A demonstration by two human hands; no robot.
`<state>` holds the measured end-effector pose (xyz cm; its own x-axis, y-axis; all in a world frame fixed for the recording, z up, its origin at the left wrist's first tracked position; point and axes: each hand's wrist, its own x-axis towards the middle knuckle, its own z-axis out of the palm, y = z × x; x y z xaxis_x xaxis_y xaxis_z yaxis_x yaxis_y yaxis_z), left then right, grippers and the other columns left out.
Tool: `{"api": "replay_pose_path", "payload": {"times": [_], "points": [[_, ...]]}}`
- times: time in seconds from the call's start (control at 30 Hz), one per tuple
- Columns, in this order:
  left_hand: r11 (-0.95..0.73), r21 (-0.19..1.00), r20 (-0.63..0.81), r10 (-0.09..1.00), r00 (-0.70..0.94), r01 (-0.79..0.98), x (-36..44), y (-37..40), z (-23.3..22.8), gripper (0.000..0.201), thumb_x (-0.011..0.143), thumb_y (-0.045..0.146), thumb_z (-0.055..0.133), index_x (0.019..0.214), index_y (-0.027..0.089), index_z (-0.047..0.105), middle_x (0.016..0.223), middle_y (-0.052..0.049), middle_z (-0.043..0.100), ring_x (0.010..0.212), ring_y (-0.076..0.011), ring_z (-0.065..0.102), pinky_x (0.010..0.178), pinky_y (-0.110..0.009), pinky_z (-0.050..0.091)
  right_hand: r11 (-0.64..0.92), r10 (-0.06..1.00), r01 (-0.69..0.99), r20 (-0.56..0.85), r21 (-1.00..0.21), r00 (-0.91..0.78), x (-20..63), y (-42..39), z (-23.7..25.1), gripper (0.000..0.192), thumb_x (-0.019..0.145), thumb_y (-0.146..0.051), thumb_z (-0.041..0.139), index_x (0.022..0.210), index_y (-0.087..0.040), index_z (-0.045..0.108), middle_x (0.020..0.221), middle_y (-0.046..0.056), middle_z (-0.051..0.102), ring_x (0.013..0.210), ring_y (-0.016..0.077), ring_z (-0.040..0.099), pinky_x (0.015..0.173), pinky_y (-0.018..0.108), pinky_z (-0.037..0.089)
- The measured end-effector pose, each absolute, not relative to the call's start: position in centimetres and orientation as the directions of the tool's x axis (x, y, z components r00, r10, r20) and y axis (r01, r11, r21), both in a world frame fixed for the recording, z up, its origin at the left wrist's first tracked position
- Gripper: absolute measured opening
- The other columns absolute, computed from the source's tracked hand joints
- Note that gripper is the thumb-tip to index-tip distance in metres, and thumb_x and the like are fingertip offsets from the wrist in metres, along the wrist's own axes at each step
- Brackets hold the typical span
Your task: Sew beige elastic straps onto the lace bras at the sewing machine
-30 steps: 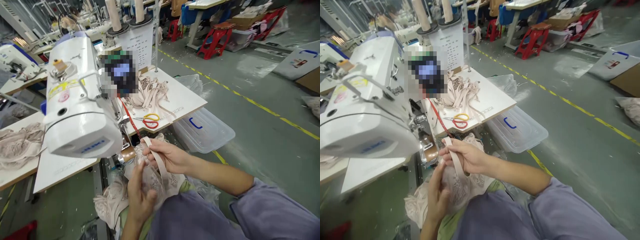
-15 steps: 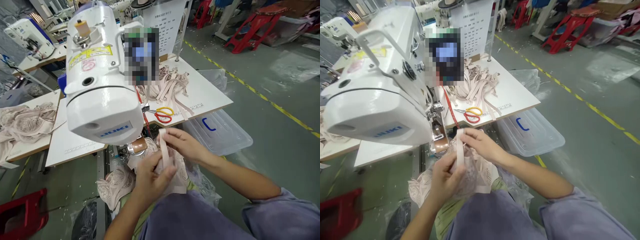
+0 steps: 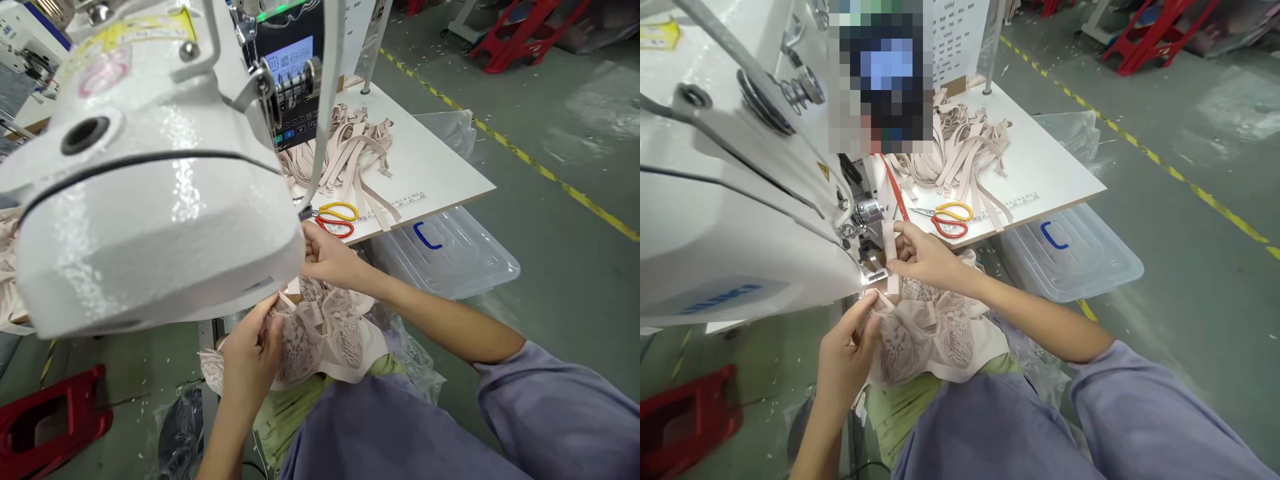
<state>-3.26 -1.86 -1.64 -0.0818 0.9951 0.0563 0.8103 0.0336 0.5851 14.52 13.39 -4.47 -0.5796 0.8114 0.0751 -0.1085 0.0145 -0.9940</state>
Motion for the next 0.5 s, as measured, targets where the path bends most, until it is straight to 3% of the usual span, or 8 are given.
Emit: {"api": "replay_pose_path", "payload": {"times": [0.13, 0.2, 0.3, 0.4, 0.5], "points": [[0.003, 0.677, -0.071, 0.996, 0.061, 0.736, -5.8, -1.3, -2.4, 0.044, 0.096, 0.04, 0.055, 0.137, 0.026, 0.06, 0.132, -0.009, 0.067, 0.114, -0.0249, 0.068, 0.088, -0.03, 0.057, 0.33, 0.808, 0.072, 0.242, -0.941, -0.537, 13.9, 14.0, -4.0, 0.032, 0.079, -0.023, 0.067, 0.11, -0.02, 0.058, 0.087, 0.0, 0.062, 0.071, 0.0138, 0.057, 0.063, 0.025, 0.046], [0.046, 0.709, -0.104, 0.994, 0.039, 0.703, -5.9, -1.3, -2.3, 0.044, 0.096, 0.04, 0.053, 0.137, 0.025, 0.059, 0.134, -0.01, 0.066, 0.119, -0.0258, 0.065, 0.089, -0.031, 0.057, 0.471, 0.772, 0.115, 0.346, -0.875, -0.533, 13.5, 14.4, -4.1, 0.017, 0.079, -0.02, 0.065, 0.096, -0.019, 0.061, 0.089, 0.002, 0.063, 0.078, 0.0161, 0.057, 0.068, 0.027, 0.046], [0.161, 0.765, -0.138, 0.987, -0.085, 0.623, -4.4, -1.8, -1.1, 0.039, 0.098, 0.039, 0.052, 0.133, 0.026, 0.062, 0.134, -0.008, 0.066, 0.121, -0.024, 0.064, 0.092, -0.032, 0.056, 0.565, 0.728, 0.116, 0.427, -0.817, -0.536, 12.7, 15.1, -4.5, 0.006, 0.079, -0.016, 0.061, 0.084, -0.018, 0.059, 0.099, 0.005, 0.062, 0.089, 0.0189, 0.058, 0.075, 0.031, 0.048], [0.266, 0.808, -0.18, 0.961, -0.21, 0.526, -2.2, -2.5, 0.4, 0.031, 0.097, 0.039, 0.053, 0.12, 0.026, 0.07, 0.114, -0.006, 0.074, 0.1, -0.0208, 0.071, 0.077, -0.027, 0.058, 0.569, 0.723, 0.133, 0.416, -0.812, -0.551, 12.3, 15.2, -4.3, 0.006, 0.079, -0.013, 0.06, 0.078, -0.018, 0.058, 0.103, 0.005, 0.06, 0.09, 0.0192, 0.057, 0.079, 0.034, 0.049], [0.248, 0.831, -0.143, 0.96, -0.24, 0.498, -0.7, -2.7, 0.8, 0.028, 0.097, 0.036, 0.053, 0.11, 0.023, 0.073, 0.092, -0.004, 0.076, 0.077, -0.0168, 0.071, 0.062, -0.024, 0.055, 0.541, 0.739, 0.179, 0.364, -0.822, -0.567, 12.3, 14.8, -3.3, 0.01, 0.08, -0.01, 0.059, 0.078, -0.019, 0.06, 0.099, 0.004, 0.061, 0.088, 0.0187, 0.057, 0.08, 0.033, 0.051]]}}
